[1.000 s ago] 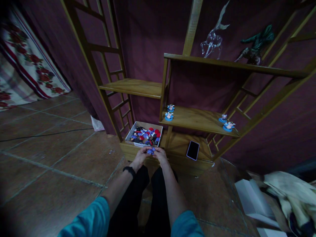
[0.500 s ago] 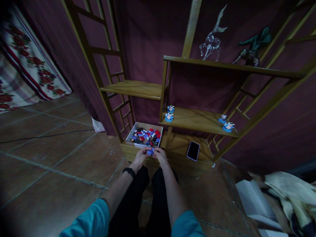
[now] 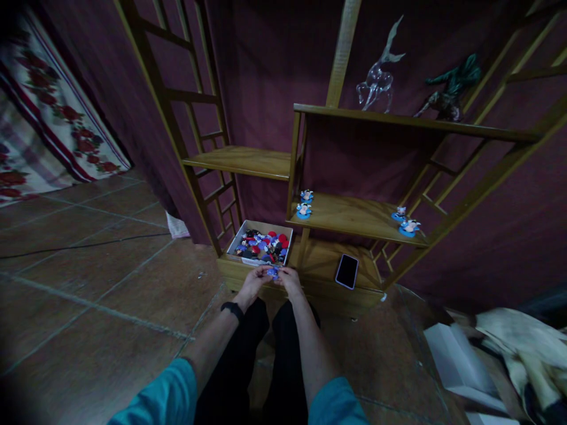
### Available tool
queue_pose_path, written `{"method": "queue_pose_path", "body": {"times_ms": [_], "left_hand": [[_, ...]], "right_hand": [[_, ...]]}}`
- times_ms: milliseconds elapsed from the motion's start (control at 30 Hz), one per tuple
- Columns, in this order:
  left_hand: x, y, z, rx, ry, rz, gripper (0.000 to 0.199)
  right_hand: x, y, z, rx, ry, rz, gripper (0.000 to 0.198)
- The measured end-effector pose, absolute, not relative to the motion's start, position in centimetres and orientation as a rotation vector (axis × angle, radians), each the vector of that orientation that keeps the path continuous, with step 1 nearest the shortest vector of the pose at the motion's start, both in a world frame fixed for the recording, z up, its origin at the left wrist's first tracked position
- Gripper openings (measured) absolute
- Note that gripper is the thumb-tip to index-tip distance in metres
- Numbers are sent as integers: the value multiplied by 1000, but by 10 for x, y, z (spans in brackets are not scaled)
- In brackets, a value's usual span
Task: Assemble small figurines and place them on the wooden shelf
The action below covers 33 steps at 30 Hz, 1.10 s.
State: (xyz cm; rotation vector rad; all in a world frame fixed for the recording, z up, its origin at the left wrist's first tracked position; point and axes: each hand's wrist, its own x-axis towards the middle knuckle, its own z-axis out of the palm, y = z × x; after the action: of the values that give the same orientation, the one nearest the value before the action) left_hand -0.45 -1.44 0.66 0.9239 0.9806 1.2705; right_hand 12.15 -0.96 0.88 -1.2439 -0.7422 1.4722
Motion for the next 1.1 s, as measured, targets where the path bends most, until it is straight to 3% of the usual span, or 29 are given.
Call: {"method": "queue_pose_path", "body": {"times_ms": [433, 1100], "left_hand": [[-3, -12, 3, 784, 1012, 1233, 33], [-6, -9, 0, 584, 987, 1260, 18]], "right_hand": [[127, -12, 6, -1070, -705, 1607, 22], [124, -15, 6, -1005, -688, 1642, 27]]}}
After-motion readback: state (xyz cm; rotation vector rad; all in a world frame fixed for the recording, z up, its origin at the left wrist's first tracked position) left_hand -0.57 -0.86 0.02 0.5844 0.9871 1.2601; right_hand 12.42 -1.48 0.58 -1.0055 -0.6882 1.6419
